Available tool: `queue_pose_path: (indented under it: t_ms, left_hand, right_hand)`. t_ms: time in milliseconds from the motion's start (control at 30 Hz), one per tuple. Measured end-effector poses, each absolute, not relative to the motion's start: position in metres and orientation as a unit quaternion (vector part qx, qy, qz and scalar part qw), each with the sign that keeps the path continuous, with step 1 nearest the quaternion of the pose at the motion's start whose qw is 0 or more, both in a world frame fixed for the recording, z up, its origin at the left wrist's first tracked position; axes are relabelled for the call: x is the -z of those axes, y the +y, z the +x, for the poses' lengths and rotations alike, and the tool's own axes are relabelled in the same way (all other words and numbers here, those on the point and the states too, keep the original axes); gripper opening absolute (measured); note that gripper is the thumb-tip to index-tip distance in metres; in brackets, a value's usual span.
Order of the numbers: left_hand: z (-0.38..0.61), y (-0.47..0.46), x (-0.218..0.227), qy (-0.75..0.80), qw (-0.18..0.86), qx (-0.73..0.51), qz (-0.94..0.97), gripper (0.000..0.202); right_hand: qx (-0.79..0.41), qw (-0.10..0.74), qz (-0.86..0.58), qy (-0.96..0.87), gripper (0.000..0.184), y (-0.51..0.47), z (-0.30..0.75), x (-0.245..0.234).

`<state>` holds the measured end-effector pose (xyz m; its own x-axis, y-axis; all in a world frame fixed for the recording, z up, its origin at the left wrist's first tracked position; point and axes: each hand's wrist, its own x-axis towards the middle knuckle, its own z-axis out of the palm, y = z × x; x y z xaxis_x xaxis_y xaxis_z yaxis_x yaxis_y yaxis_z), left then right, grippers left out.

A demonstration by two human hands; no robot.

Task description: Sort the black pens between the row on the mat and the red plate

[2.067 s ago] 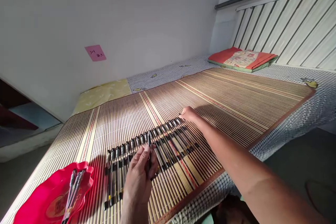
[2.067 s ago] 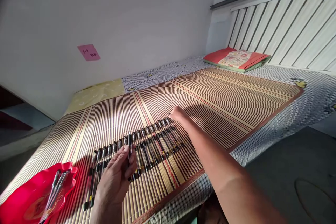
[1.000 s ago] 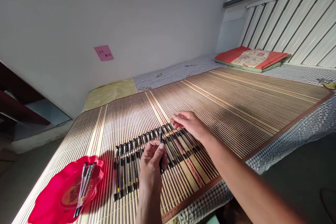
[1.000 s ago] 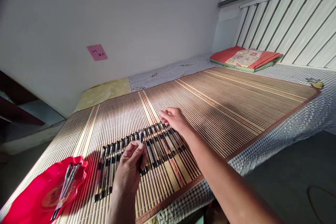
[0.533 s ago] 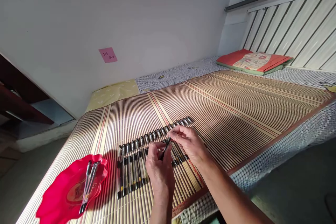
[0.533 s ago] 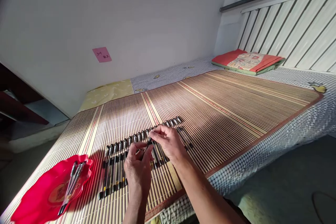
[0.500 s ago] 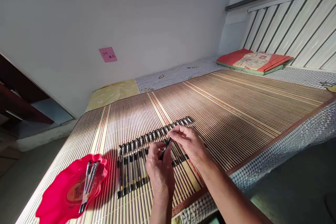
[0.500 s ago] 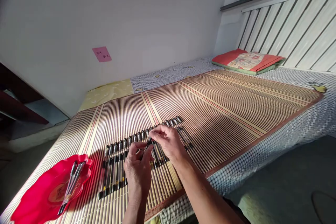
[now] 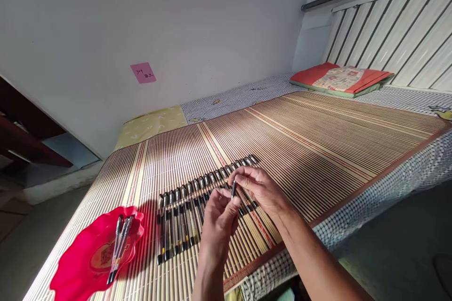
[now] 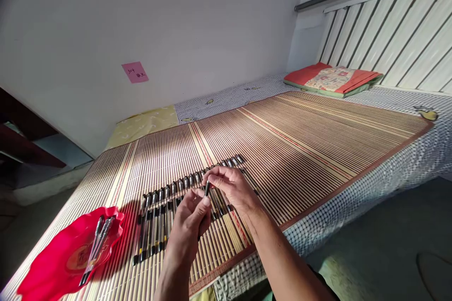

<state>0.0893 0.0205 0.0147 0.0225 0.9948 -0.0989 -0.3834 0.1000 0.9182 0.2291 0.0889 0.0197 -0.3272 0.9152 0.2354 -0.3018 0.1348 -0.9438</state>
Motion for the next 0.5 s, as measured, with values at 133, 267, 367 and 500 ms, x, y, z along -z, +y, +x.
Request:
queue_pose_path:
  t_ms: [133, 267, 367, 500]
  left_hand:
    - [0.089, 0.021, -0.015, 0.413, 0.609, -0.560, 0.381, 0.044]
    - [0.086, 0.022, -0.012, 0.377, 0.662, -0.529, 0.374, 0.046]
    - [0.087, 0.024, -0.006, 0.421, 0.602, -0.565, 0.377, 0.045]
    - [0.088, 0.024, -0.004, 0.438, 0.585, -0.560, 0.389, 0.046]
  right_hand:
    - [-0.600, 0.502, -0.282, -0.556, 0.022, 0.088, 0.228, -0.020]
    - [-0.647, 0.479, -0.258, -0.534, 0.025, 0.089, 0.227, -0.017]
    - [-0.619, 0.489, -0.281, -0.546, 0.023, 0.089, 0.226, -0.016]
    - [-0.597, 0.493, -0.295, -0.560, 0.022, 0.089, 0.226, -0.016]
